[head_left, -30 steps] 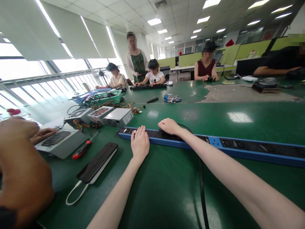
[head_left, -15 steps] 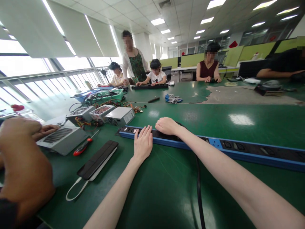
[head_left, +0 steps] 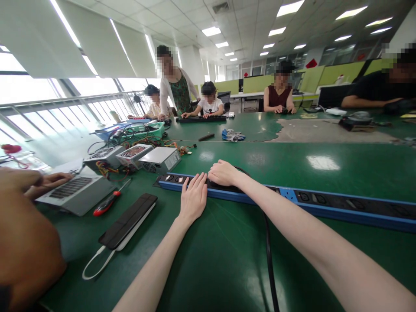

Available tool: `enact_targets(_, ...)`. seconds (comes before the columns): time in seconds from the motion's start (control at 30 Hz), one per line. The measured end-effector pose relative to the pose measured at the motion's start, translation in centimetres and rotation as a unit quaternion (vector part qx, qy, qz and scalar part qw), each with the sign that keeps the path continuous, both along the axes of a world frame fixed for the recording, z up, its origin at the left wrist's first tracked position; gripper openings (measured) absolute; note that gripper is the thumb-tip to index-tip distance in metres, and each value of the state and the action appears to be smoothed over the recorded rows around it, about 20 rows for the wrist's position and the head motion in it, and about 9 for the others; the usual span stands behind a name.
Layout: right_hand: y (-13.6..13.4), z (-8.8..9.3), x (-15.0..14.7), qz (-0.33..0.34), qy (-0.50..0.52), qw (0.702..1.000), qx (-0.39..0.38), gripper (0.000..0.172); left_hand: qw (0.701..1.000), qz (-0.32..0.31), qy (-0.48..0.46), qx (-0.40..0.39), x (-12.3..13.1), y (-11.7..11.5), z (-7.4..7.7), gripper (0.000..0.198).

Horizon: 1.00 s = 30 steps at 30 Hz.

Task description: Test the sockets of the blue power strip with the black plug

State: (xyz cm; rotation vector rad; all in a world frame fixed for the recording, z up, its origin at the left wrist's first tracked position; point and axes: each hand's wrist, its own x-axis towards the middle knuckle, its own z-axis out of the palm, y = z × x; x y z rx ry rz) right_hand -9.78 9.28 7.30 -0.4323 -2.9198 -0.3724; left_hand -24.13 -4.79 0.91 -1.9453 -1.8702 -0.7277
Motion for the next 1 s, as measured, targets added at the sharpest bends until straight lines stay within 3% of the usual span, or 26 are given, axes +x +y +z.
enact_targets(0.17,-0.8,-0.2,0.2,-0.004,0.034,0.999,0.034,0.046,1.0,0.004,-0.001,-0.002,0.2,0.3,0.0,0.051)
enact_targets(0.63,-1.0,-0.2,0.1,-0.007,0.017,0.999,0.029,0.045,1.0,0.007,0.0,0.006,0.4,0.4,-0.2,0.051)
enact_targets(0.83,-0.1,0.0,-0.2,-0.01,0.003,1.0,-0.021,0.044,1.0,0.003,-0.002,0.014,0.5,0.3,0.0,0.05)
enact_targets(1.0,0.3,0.3,-0.5,-0.052,0.025,0.997,-0.056,0.05,1.0,0.005,0.001,0.017,0.5,0.2,0.0,0.049)
